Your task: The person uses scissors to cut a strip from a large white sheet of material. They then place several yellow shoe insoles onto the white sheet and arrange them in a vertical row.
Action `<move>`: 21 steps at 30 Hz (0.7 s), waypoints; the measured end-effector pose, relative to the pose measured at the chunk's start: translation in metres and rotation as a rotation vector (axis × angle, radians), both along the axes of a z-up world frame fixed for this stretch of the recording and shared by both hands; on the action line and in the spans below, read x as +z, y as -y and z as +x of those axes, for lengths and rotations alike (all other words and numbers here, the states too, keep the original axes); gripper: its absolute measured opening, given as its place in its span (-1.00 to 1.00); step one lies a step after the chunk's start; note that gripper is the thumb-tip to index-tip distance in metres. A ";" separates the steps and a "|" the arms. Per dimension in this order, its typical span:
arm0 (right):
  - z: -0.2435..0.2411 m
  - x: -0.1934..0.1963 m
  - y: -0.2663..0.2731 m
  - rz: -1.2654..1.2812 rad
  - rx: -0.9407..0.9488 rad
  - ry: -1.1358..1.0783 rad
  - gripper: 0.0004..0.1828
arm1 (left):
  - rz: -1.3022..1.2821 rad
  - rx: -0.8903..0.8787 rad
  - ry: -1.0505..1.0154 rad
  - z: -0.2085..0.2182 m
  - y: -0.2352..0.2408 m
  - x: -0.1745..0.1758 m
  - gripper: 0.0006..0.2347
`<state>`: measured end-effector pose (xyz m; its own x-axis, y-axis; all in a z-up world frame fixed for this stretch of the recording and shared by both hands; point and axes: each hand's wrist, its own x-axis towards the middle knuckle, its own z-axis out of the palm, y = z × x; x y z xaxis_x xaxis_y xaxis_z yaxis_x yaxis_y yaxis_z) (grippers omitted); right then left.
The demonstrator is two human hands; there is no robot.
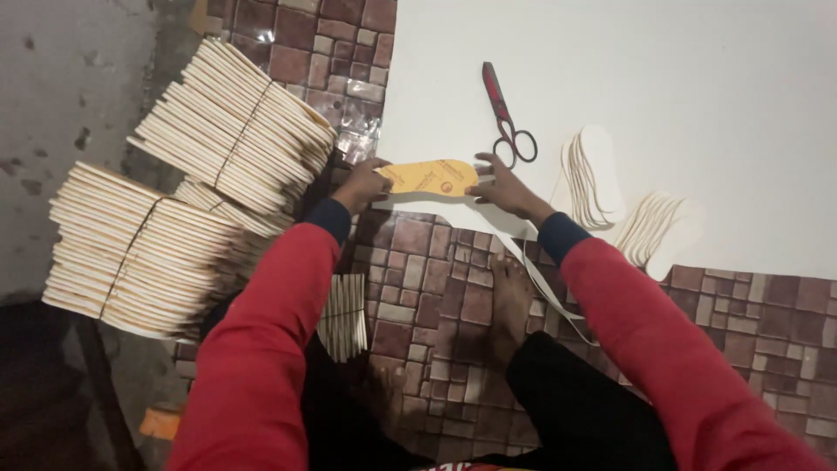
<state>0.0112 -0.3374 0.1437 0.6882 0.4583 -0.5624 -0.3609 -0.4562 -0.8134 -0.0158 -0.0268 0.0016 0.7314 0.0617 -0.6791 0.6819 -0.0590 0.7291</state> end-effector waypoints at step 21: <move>-0.023 0.004 0.000 -0.703 0.800 -0.019 -0.15 | 0.118 -0.043 -0.013 -0.002 -0.001 -0.021 -0.61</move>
<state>-0.0113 -0.3369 0.1481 0.3188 0.3414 -0.8842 0.2415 -0.9314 -0.2725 -0.0174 -0.0262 -0.0195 0.7264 0.1103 -0.6783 0.6861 -0.1729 0.7067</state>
